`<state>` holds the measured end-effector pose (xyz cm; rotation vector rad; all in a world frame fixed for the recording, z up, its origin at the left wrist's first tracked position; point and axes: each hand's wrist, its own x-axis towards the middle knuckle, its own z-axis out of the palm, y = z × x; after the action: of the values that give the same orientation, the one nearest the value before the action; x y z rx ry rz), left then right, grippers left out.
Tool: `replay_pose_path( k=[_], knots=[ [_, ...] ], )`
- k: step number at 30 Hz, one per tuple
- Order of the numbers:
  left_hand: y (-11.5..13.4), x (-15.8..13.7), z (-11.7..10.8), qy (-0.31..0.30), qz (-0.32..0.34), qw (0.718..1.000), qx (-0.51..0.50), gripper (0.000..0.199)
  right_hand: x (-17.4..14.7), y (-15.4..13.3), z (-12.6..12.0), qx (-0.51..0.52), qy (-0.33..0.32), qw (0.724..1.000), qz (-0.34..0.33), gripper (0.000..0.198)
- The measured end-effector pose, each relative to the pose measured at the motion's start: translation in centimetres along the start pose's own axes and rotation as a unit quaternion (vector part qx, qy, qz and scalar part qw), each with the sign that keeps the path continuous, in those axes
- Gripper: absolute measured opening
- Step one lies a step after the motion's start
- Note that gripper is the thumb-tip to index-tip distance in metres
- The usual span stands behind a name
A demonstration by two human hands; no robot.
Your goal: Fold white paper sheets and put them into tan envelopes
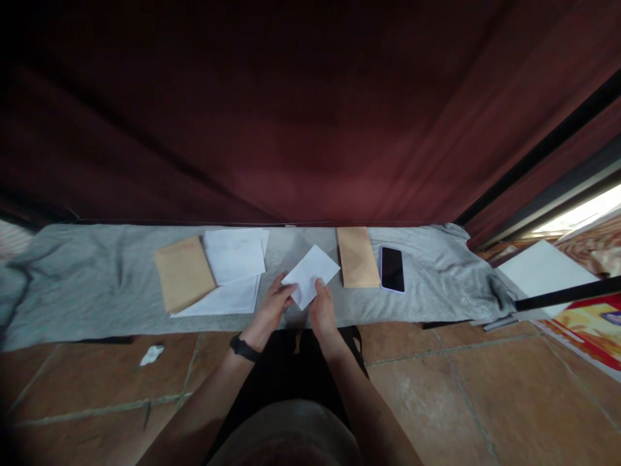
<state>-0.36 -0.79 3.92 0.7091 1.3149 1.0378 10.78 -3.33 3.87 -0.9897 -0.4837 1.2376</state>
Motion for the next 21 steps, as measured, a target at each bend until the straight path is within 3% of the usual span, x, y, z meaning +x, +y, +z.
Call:
replay_pose_path(
  k=[3,6,10,12,16,18,21],
  knots=[
    [-0.8,0.9,-0.7,-0.003,0.035,0.999,0.031,0.081,-0.2,0.6,-1.3,-0.024,0.036,0.999,0.018,0.035],
    [-0.7,2.4,-2.2,-0.026,0.104,0.986,0.13,0.084,0.6,0.7,-3.5,-0.084,0.058,0.995,-0.002,0.037],
    [-0.3,4.0,-4.0,-0.037,0.149,0.949,0.275,0.083,1.7,0.7,-6.3,-0.253,0.078,0.963,-0.055,0.048],
    [0.0,4.4,-4.3,-0.032,0.161,0.924,0.345,0.083,1.8,0.8,-7.0,-0.373,0.052,0.918,-0.124,0.046],
    [0.8,4.7,-4.0,-0.031,0.186,0.876,0.444,0.081,1.4,0.9,-6.7,-0.573,-0.032,0.774,-0.268,0.041],
    [1.1,4.7,-3.8,-0.031,0.2,0.86,0.469,0.079,1.3,1.0,-6.0,-0.628,-0.096,0.714,-0.295,0.043],
    [0.9,4.2,-3.4,0.016,0.249,0.823,0.51,0.071,1.4,1.4,-4.8,-0.689,-0.166,0.641,-0.295,0.044]
  ],
)
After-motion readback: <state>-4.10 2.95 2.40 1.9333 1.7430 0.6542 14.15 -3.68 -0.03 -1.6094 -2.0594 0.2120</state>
